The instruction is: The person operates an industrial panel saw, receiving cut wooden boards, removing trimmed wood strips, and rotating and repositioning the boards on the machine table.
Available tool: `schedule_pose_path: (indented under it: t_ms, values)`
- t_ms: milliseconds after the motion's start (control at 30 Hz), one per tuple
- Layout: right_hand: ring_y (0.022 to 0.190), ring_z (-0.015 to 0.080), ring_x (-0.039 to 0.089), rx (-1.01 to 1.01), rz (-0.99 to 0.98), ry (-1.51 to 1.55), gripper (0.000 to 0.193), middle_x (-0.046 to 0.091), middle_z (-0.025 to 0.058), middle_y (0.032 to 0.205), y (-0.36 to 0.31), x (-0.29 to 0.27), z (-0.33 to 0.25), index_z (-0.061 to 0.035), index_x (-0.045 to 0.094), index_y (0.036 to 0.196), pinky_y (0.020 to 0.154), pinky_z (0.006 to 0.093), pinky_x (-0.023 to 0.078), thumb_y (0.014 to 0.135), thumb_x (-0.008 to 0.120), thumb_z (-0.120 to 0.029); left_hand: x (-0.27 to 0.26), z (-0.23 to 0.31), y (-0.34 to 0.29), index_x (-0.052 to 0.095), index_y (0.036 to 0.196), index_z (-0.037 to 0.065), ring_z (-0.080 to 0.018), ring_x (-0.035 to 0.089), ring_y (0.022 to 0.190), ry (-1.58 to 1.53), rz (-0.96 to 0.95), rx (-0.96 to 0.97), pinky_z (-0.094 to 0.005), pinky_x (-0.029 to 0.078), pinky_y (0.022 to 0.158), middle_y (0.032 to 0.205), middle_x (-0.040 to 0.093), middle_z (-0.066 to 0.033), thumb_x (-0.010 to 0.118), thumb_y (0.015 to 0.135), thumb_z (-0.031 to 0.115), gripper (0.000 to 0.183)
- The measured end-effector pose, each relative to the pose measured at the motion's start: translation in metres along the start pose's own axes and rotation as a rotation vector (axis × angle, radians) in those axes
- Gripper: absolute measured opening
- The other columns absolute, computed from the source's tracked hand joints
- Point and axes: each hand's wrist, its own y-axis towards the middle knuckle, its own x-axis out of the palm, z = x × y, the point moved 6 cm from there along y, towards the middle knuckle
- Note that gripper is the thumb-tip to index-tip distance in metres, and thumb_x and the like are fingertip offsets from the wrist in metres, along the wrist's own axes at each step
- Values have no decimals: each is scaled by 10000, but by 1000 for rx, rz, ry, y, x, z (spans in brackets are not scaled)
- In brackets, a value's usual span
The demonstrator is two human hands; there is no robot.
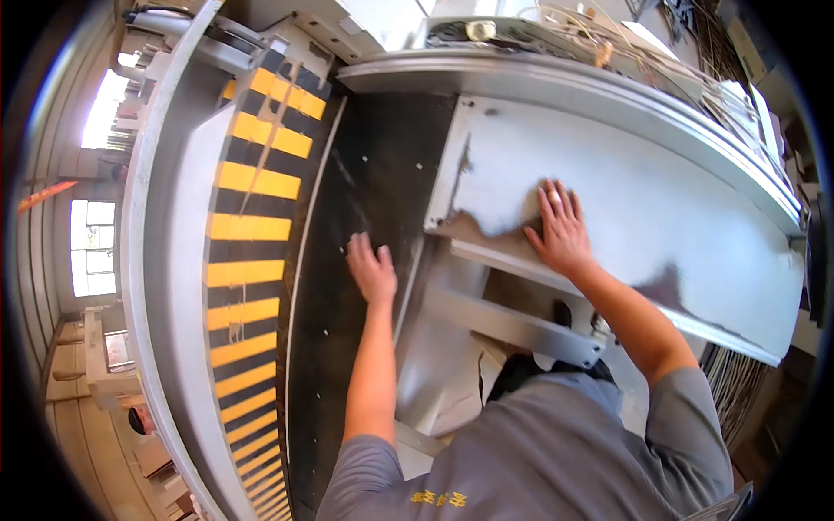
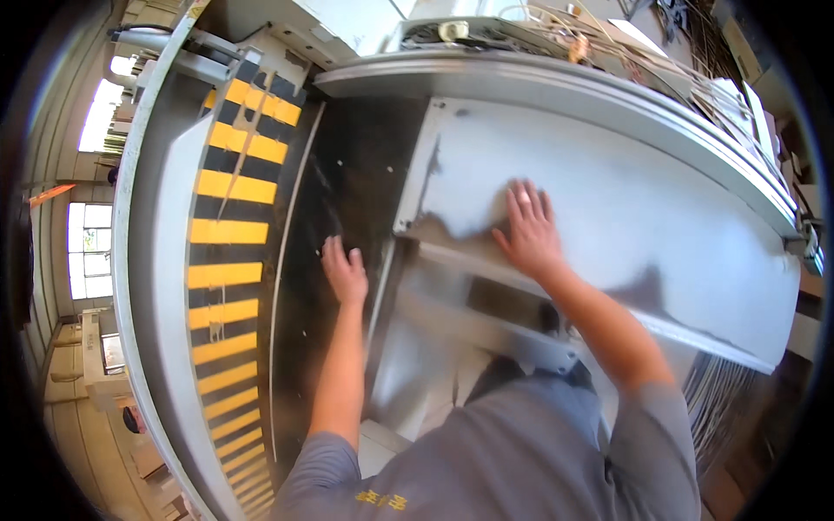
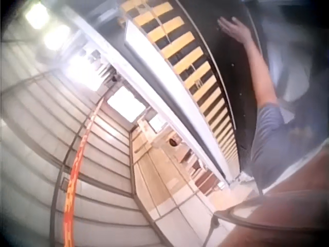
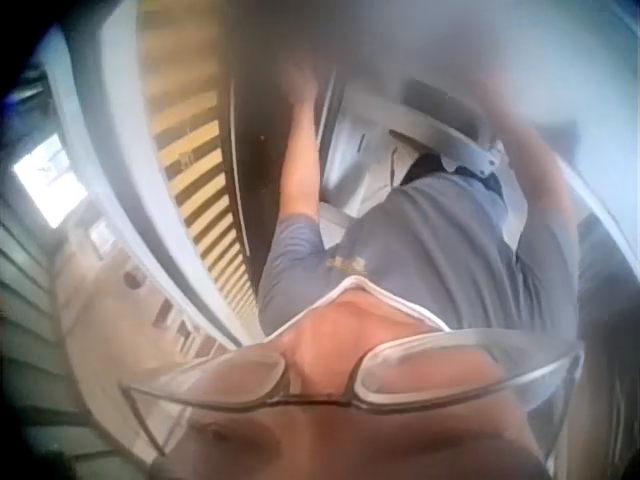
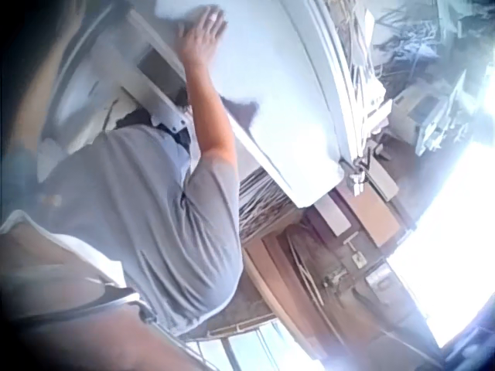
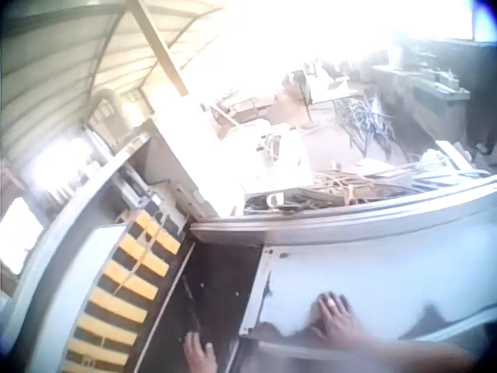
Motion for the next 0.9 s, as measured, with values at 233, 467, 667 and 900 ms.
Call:
schedule_pose_path:
  t_ms: [233, 467, 667, 900]
  values:
    - [1550, 343, 251, -42, 84, 41, 765, 343, 201, 1626, 1, 6, 11, 47, 365, 1535, 1276, 497, 174, 989, 572, -446, -86, -128, -186, 450, 1496, -30, -424, 371, 1458, 189, -39, -473, -494, 290, 1211, 1578, 401, -262, 448, 1078, 362, 573]
    - [1549, 325, 256, 14, 71, 60, 764, 347, 185, 1628, -1, -1, 11, 41, 376, 1534, 1274, 494, 177, 976, 587, -436, -105, -134, -231, 442, 1504, -35, -410, 349, 1473, 189, -6, -660, -477, 285, 1222, 1601, 364, -247, 416, 1096, 396, 594]
    - [1546, 328, 259, 4, 81, 45, 764, 353, 179, 1625, -3, 0, 7, 36, 392, 1529, 1273, 493, 182, 959, 606, -426, -110, -136, -233, 454, 1491, -48, -394, 351, 1476, 192, 8, -655, -467, 290, 1222, 1598, 372, -241, 421, 1093, 374, 581]
    - [1543, 328, 268, 12, 84, 28, 763, 359, 175, 1623, -5, 1, 7, 35, 396, 1527, 1271, 490, 192, 959, 604, -430, -113, -123, -225, 532, 1423, -45, -388, 419, 1409, 119, 35, -598, -472, 335, 1185, 1529, 458, -217, 467, 1080, 296, 488]
